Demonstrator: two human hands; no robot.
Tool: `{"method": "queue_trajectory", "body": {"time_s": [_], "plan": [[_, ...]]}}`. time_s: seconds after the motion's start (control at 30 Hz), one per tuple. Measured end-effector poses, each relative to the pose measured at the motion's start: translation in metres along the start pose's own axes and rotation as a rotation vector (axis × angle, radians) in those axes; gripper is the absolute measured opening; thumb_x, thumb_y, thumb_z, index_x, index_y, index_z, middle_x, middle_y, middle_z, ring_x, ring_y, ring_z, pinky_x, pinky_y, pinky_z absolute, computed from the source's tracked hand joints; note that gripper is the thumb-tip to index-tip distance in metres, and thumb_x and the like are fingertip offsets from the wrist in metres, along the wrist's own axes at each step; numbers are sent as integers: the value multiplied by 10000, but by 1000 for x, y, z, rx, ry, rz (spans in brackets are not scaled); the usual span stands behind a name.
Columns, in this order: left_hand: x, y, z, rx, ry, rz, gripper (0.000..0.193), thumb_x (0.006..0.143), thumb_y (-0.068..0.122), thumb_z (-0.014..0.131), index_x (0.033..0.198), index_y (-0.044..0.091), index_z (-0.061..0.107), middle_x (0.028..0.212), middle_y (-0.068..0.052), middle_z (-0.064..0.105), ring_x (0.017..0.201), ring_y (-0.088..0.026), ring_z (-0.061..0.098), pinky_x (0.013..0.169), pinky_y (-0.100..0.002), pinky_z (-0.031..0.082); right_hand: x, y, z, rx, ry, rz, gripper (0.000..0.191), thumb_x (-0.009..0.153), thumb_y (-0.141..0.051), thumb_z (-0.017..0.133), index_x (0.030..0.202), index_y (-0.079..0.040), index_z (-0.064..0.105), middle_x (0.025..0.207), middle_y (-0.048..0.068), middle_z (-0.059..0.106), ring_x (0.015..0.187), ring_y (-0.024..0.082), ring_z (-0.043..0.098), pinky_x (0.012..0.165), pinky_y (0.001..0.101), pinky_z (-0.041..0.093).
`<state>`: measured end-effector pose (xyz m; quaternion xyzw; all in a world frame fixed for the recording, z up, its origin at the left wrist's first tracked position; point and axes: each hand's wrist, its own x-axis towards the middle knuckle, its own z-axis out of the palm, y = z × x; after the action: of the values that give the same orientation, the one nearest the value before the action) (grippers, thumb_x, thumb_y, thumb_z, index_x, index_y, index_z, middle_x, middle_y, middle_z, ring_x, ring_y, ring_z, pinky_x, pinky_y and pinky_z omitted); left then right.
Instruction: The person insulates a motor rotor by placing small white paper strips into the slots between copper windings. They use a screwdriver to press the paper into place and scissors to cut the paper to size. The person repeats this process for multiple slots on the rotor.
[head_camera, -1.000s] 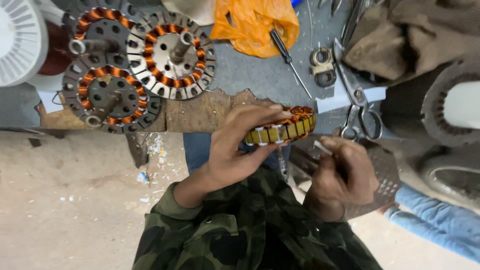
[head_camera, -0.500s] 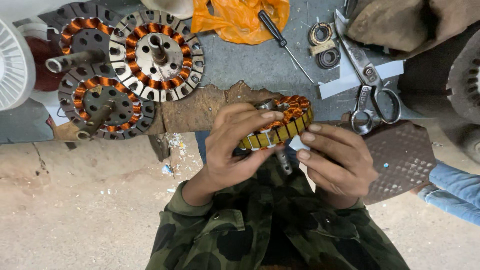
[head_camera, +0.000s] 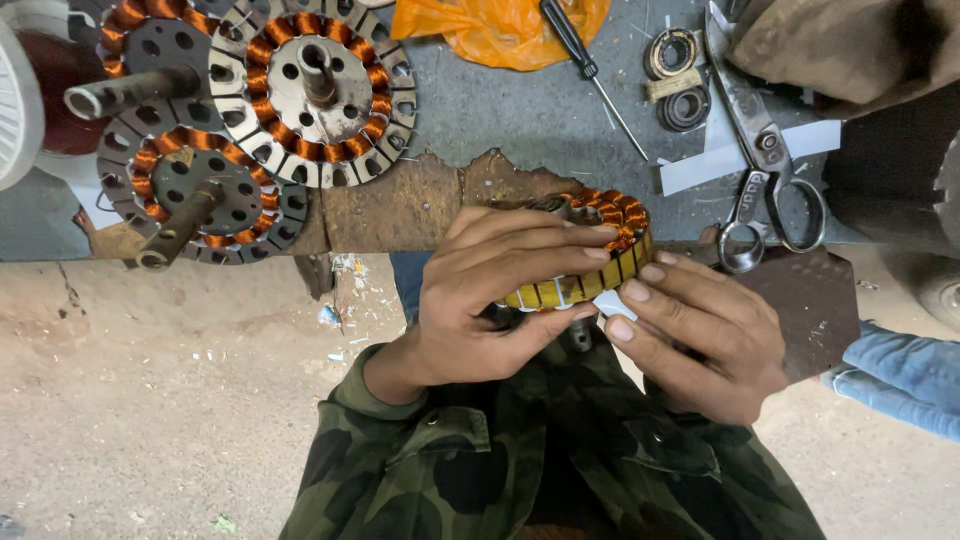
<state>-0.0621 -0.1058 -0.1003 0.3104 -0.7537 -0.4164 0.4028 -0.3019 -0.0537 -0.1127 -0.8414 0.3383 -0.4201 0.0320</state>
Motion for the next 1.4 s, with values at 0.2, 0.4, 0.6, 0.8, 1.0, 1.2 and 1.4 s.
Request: {"method": "queue_trajectory", "body": {"time_s": [0.2, 0.4, 0.6, 0.8, 1.0, 1.2, 1.4], "plan": [[6, -1, 0, -60, 18, -13, 350, 881, 118, 871, 1192, 82, 714, 1300, -63, 733, 1161, -197, 724, 1024, -285, 474, -10, -1, 3, -79, 12, -23, 240, 859, -43, 881, 1067, -90, 772, 1066, 138, 705, 980, 290, 726, 839, 426, 623], [5, -1, 3, -45, 31, -21, 360, 868, 105, 883, 1187, 74, 719, 1287, -68, 739, 1156, -193, 718, 1013, -290, 472, 10, 2, -3, -88, -22, -29, 214, 855, -31, 868, 1047, -63, 779, 1032, 165, 711, 956, 303, 730, 815, 420, 624], [2, -1, 5, -45, 35, -13, 363, 877, 109, 887, 1195, 74, 715, 1287, -66, 737, 1166, -191, 720, 1008, -288, 478, 42, -29, -12, -150, -161, 157, 245, 850, -19, 831, 1081, -54, 760, 1090, 150, 689, 1039, 321, 709, 889, 470, 604], [2, -2, 5, 20, -15, 21, 388, 894, 119, 875, 1240, 67, 707, 1316, -67, 723, 1229, -216, 710, 1009, -303, 472, 25, -49, -17, -161, -266, 314, 321, 865, -34, 807, 1174, -62, 723, 1220, 134, 636, 1189, 338, 645, 1006, 503, 592], [0, -7, 4, 11, -41, 30, 423, 896, 141, 867, 1277, 68, 698, 1338, -68, 712, 1245, -227, 704, 1022, -311, 471, 16, -50, -14, -194, -268, 310, 313, 911, -18, 810, 1212, -62, 737, 1234, 120, 616, 1214, 320, 634, 1035, 493, 590], [-2, -7, 6, -8, -23, 20, 410, 914, 121, 861, 1282, 65, 689, 1339, -69, 714, 1256, -221, 703, 1026, -309, 464, 31, -51, -16, -189, -275, 365, 320, 878, -45, 818, 1190, -81, 756, 1214, 95, 628, 1193, 279, 648, 1033, 498, 580], [-1, -7, 4, -5, -28, 13, 428, 885, 106, 864, 1272, 65, 686, 1331, -79, 713, 1246, -228, 703, 1016, -314, 463, 43, -46, -25, -151, -277, 333, 309, 862, -85, 821, 1168, -83, 774, 1167, 91, 646, 1153, 285, 670, 1030, 482, 595]]}}
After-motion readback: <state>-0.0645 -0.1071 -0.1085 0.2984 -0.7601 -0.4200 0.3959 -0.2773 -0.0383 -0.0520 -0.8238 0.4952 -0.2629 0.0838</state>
